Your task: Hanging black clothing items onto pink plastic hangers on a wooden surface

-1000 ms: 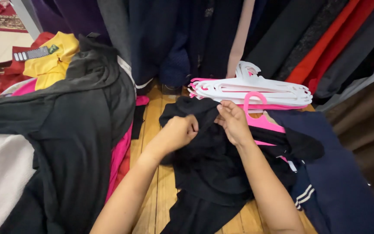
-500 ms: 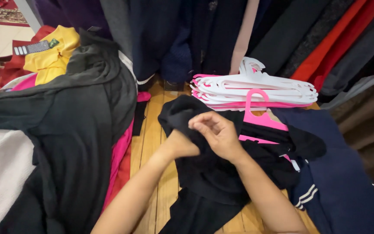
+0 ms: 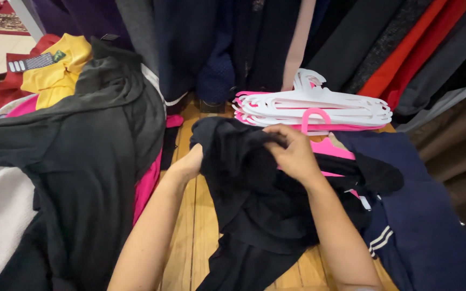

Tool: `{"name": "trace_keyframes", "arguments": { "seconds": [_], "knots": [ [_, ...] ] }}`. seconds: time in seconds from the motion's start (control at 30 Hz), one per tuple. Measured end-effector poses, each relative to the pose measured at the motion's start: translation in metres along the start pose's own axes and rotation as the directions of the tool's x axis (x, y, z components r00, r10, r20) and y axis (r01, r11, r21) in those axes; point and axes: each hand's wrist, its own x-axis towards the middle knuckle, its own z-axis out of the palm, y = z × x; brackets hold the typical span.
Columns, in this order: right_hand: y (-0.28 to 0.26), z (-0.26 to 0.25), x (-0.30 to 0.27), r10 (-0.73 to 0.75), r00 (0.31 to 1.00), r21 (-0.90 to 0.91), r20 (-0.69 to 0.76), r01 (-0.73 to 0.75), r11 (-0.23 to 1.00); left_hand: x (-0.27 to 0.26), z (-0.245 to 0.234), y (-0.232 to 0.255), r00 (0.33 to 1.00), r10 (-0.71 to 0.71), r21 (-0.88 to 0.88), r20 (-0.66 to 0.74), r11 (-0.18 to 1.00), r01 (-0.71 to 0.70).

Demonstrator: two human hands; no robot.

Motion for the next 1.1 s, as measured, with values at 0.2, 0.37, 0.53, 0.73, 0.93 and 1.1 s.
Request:
{"name": "trace_keyframes", "arguments": {
  "seconds": [0.2, 0.37, 0.53, 0.73, 0.93, 1.1],
  "knots": [
    [0.012, -0.015, 0.006, 0.100, 0.995, 0.150, 0.010, -0.100, 0.984, 0.002, -0.014, 0.021, 0.991, -0.133, -0.150, 0.018, 0.979, 0.135],
    [-0.029, -0.016, -0.011, 0.039, 0.912, 0.046, 0.408, -0.063, 0.997, 0.002, -0.028, 0.037, 0.972, -0.232, -0.255, 0.046, 0.938, 0.236],
    [-0.020, -0.029, -0.014, 0.049, 0.878, -0.142, 0.475, 0.022, 0.990, -0.004, -0.056, 0.033, 0.928, -0.359, -0.392, 0.095, 0.844, 0.367],
    [-0.060, -0.016, -0.043, -0.358, 0.233, 0.262, 0.904, 0.361, 0.895, -0.021, -0.120, 0.046, 0.799, -0.486, -0.160, 0.353, 0.810, 0.563],
    [-0.029, 0.037, -0.053, -0.036, 0.250, -0.056, 0.968, 0.353, 0.934, -0.005, -0.077, 0.022, 0.792, -0.584, 0.468, 0.180, 0.759, 0.453],
    [0.075, -0.045, 0.010, 0.297, 0.887, -0.621, 0.354, -0.014, 0.784, 0.008, -0.001, 0.050, 0.983, -0.147, 0.294, 0.110, 0.949, 0.109]
  ]
}}
